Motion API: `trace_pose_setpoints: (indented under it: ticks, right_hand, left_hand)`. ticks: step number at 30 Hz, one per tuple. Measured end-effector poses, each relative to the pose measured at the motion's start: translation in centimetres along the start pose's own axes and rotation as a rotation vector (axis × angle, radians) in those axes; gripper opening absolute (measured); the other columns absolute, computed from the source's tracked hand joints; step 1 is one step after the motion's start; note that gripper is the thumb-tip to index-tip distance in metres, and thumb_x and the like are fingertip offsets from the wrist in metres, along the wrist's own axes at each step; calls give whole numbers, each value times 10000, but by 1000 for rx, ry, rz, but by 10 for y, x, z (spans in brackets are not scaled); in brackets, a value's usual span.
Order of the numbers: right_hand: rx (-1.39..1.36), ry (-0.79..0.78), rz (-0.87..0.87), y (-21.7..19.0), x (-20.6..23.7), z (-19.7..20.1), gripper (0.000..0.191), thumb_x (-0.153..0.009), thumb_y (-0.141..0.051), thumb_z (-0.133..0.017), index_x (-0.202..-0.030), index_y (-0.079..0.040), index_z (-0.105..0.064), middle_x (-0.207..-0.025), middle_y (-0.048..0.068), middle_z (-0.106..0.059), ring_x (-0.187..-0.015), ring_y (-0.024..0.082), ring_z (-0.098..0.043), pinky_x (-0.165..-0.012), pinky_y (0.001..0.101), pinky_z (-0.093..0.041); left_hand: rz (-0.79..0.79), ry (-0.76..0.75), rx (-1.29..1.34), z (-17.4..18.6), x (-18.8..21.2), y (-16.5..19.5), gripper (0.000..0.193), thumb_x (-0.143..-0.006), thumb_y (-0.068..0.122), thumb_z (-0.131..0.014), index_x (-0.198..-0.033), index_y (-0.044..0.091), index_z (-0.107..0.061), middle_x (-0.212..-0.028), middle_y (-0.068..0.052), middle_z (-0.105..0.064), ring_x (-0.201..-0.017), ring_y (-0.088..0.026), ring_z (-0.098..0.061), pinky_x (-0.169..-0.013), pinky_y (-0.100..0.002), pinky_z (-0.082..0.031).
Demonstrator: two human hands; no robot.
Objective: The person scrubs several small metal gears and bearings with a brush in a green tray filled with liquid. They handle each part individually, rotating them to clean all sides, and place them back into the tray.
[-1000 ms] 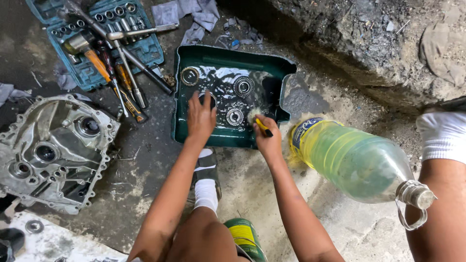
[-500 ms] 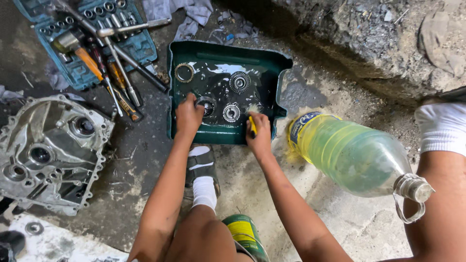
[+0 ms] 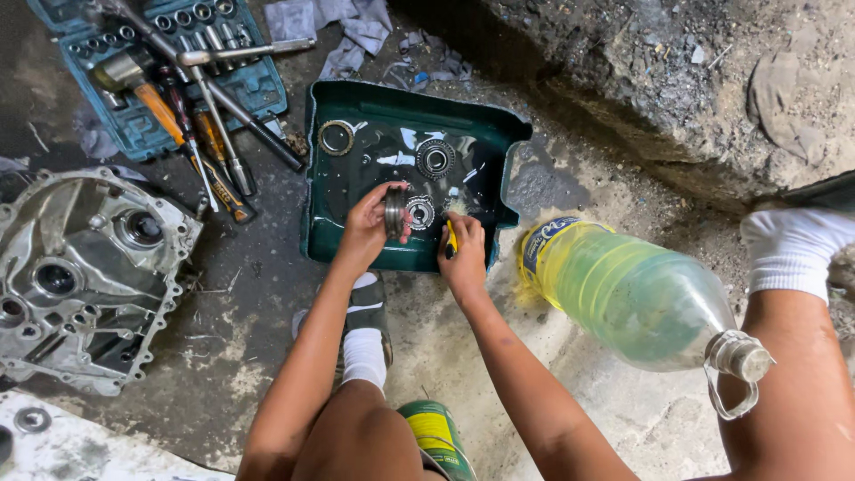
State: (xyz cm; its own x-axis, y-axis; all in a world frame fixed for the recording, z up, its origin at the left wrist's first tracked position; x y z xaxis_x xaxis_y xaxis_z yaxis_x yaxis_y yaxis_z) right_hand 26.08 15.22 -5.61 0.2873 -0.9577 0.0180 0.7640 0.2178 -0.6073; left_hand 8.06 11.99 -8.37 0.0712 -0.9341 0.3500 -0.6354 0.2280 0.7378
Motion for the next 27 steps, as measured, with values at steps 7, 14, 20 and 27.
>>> trace_pose_setpoints:
  ticks: [7, 14, 20, 27]
  right_hand:
    - [35, 61, 18, -6, 5, 1, 313, -959, -121, -664, -1271, -106, -648, -1168, 154, -637, -1084, 359, -635, -907, 437, -531]
    - [64, 14, -19, 5, 4, -6, 307, -958, -124, -671, -1263, -104, -664, -1116, 154, -639, -1049, 356, -636, -892, 436, -531]
    - [-148, -46, -148, 11, -9, 3, 254, -947, -104, -692, -1197, -62, -702, -1127, 154, -692, -1023, 310, -681, -904, 368, -537]
    - [-394, -49, -80, -60, -10, 81, 258, -964, -88, -708, -1214, -21, -712, -1179, 128, -725, -1066, 207, -699, -948, 282, -518]
  left_hand:
    - [-14, 110, -152, -4, 10, 7, 381, -998, -55, -491, -1369, 11, -544, -1079, -62, -698, -753, -61, -639, -514, -228, -505]
    - [-12, 112, -146, -5, 10, 9, 318, -1023, -33, -517, -1324, 20, -602, -966, -47, -677, -677, -59, -594, -484, -225, -447]
    - [105, 129, -70, -4, 17, 16, 325, -1049, 189, -415, -1221, 79, -668, -722, 2, -577, -497, -51, -495, -403, -221, -343]
    - [240, 279, -266, 18, 1, -18, 271, -1069, 305, -573, -1138, 96, -732, -663, 44, -478, -480, -39, -393, -382, -241, -274]
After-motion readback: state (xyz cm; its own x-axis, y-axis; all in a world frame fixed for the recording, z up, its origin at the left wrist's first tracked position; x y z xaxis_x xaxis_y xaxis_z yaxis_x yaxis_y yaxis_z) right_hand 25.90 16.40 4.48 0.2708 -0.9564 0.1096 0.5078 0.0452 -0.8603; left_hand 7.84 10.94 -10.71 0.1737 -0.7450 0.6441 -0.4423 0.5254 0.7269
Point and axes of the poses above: each hand's wrist, its own x-axis away from the middle knuckle, its own z-axis out of the back of the hand, y = z × x, the point moved 9 cm from there along -x, towards the middle knuckle
